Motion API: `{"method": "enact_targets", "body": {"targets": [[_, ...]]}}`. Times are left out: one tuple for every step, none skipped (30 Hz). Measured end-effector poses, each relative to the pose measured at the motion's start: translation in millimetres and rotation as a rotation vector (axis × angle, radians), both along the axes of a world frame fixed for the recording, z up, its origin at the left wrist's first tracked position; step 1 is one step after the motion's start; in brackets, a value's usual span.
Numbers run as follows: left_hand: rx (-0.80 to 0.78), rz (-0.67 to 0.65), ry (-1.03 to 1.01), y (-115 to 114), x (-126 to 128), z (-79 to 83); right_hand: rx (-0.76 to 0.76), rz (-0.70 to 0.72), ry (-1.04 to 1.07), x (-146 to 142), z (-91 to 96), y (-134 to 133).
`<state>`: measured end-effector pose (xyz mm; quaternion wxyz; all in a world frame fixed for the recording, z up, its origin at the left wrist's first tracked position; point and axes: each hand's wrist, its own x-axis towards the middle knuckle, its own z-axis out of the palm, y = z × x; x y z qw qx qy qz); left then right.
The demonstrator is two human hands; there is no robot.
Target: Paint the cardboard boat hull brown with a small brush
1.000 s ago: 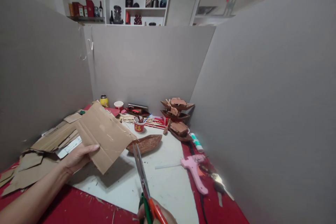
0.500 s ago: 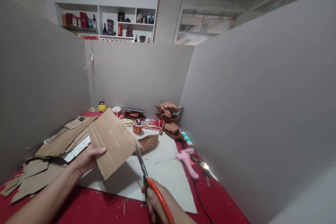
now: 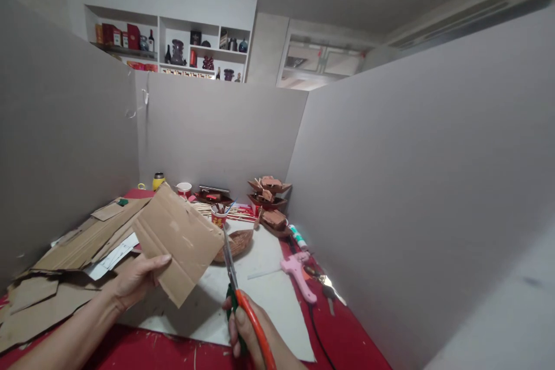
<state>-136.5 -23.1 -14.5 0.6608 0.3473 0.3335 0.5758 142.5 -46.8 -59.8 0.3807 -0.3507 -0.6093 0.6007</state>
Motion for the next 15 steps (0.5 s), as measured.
{"method": "enact_targets", "body": {"targets": [[-0.004, 0.004, -0.001, -0.4, 3.4, -1.0, 0.004, -0.009, 0.005, -1.2, 0.9, 2.0], [-0.009, 0.007, -0.002, -0.9, 7.1, -2.2, 0.008, -0.018, 0.010, -2.6, 1.7, 4.2], [-0.014, 0.009, -0.003, -1.5, 11.1, -3.6, 0.010, -0.025, 0.016, -4.0, 2.2, 6.4], [-0.021, 0.009, -0.003, -2.1, 15.2, -5.2, 0.011, -0.034, 0.022, -5.5, 2.5, 8.6], [-0.027, 0.007, -0.002, -2.7, 19.4, -7.1, 0.011, -0.043, 0.030, -7.0, 2.5, 10.6], [-0.035, 0.007, -0.002, -3.2, 23.5, -9.2, 0.012, -0.057, 0.039, -8.4, 2.2, 12.3], [-0.043, 0.009, -0.003, -3.7, 27.3, -11.4, 0.013, -0.073, 0.048, -9.8, 1.6, 13.7], [-0.053, 0.012, -0.003, -4.1, 30.9, -13.7, 0.014, -0.089, 0.057, -10.9, 1.0, 14.7], [-0.065, 0.015, -0.004, -4.4, 34.1, -15.9, 0.013, -0.104, 0.063, -11.9, 0.4, 15.2], [-0.077, 0.015, -0.006, -4.7, 36.8, -17.9, 0.012, -0.116, 0.067, -12.6, -0.1, 15.4], [-0.090, 0.014, -0.009, -4.9, 39.3, -19.7, 0.008, -0.128, 0.070, -13.2, -0.5, 15.2], [-0.101, 0.013, -0.014, -5.2, 41.5, -21.2, 0.005, -0.139, 0.073, -13.8, -0.7, 14.7], [-0.111, 0.010, -0.020, -5.6, 43.6, -22.3, 0.001, -0.152, 0.078, -14.3, -0.8, 14.0], [-0.122, 0.009, -0.027, -6.2, 45.6, -23.2, -0.003, -0.163, 0.084, -15.1, -0.7, 13.2], [-0.134, 0.010, -0.032, -7.0, 47.6, -23.7, -0.008, -0.174, 0.092, -16.1, -0.5, 12.2]]}}
